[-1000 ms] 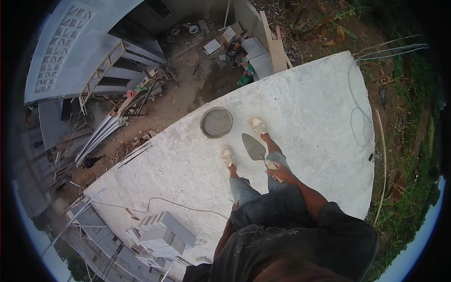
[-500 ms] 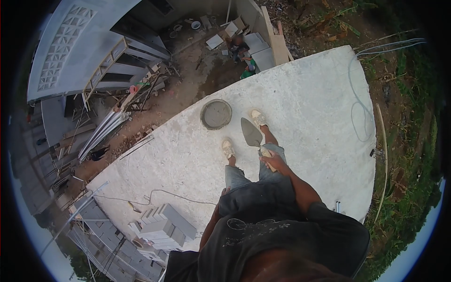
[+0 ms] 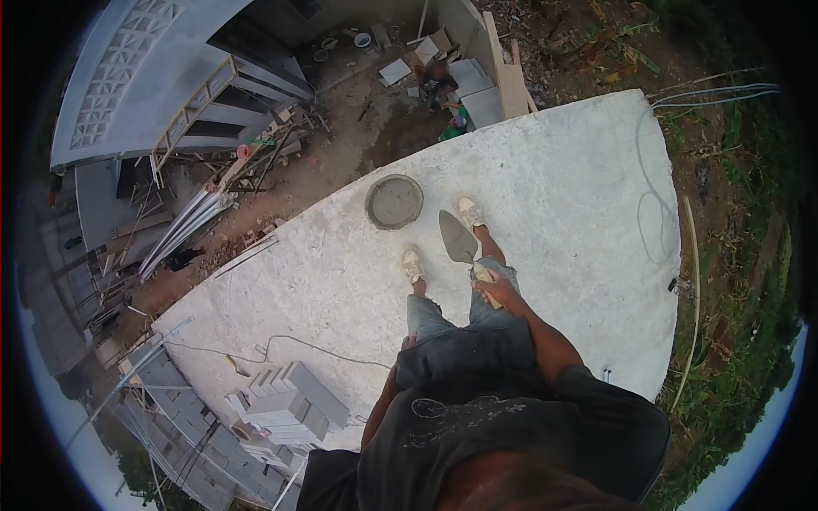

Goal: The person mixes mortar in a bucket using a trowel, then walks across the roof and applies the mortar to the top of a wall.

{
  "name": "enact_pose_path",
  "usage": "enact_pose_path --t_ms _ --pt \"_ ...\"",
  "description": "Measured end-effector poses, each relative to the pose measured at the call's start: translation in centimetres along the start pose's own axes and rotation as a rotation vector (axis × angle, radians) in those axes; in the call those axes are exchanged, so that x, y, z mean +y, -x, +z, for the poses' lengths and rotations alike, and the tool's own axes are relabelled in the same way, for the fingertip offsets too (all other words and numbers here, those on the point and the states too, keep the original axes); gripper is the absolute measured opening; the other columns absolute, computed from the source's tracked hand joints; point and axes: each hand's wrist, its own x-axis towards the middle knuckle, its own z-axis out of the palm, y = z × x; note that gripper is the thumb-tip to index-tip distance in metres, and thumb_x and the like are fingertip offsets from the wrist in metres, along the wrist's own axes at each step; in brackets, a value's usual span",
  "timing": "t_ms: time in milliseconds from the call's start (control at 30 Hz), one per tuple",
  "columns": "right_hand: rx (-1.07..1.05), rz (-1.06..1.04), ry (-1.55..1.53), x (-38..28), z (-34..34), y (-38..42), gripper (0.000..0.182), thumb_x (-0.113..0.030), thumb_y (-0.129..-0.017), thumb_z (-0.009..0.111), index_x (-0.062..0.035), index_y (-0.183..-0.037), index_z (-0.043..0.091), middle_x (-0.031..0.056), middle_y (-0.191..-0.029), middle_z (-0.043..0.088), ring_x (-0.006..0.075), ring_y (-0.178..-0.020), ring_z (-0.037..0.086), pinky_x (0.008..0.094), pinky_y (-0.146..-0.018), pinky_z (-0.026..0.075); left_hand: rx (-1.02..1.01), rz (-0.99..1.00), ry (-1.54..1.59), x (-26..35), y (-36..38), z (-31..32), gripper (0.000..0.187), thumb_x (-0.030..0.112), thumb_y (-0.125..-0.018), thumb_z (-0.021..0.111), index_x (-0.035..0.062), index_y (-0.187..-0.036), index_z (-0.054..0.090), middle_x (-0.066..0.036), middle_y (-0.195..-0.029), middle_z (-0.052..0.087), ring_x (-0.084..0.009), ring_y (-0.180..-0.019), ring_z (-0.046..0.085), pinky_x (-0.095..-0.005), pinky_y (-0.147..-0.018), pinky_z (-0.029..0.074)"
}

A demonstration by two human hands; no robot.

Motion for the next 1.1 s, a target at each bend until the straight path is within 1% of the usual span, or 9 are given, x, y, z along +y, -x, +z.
enact_pose_path --t_ms 467,1100 --pt "0.004 0.007 0.031 -0.28 0.22 -0.10 0.035 -0.021 -0.081 0.077 -0.0043 -0.106 0.059 -0.0014 -0.072 0.056 0.0067 -0.056 0.052 0.0226 -0.048 0.045 0.004 0.007 0.031 -0.19 0.08 0.05 0.068 0.053 -0.093 0.049 0.0160 -0.148 0.030 -0.013 -0.143 0.043 -0.0405 -0.122 0.047 -0.0571 -0.093 0.043" --pt "-0.034 0.028 0.050 0.02 0.40 -0.92 0.037 -0.020 -0.081 0.076 -0.0047 -0.110 0.059 -0.0020 -0.073 0.056 0.0066 -0.056 0.052 0.0223 -0.049 0.045 -0.017 -0.014 0.029 0.05 0.64 -0.17 0.070 0.056 -0.093 0.048 0.0161 -0.149 0.029 -0.013 -0.144 0.041 -0.0401 -0.124 0.046 -0.0564 -0.093 0.043"
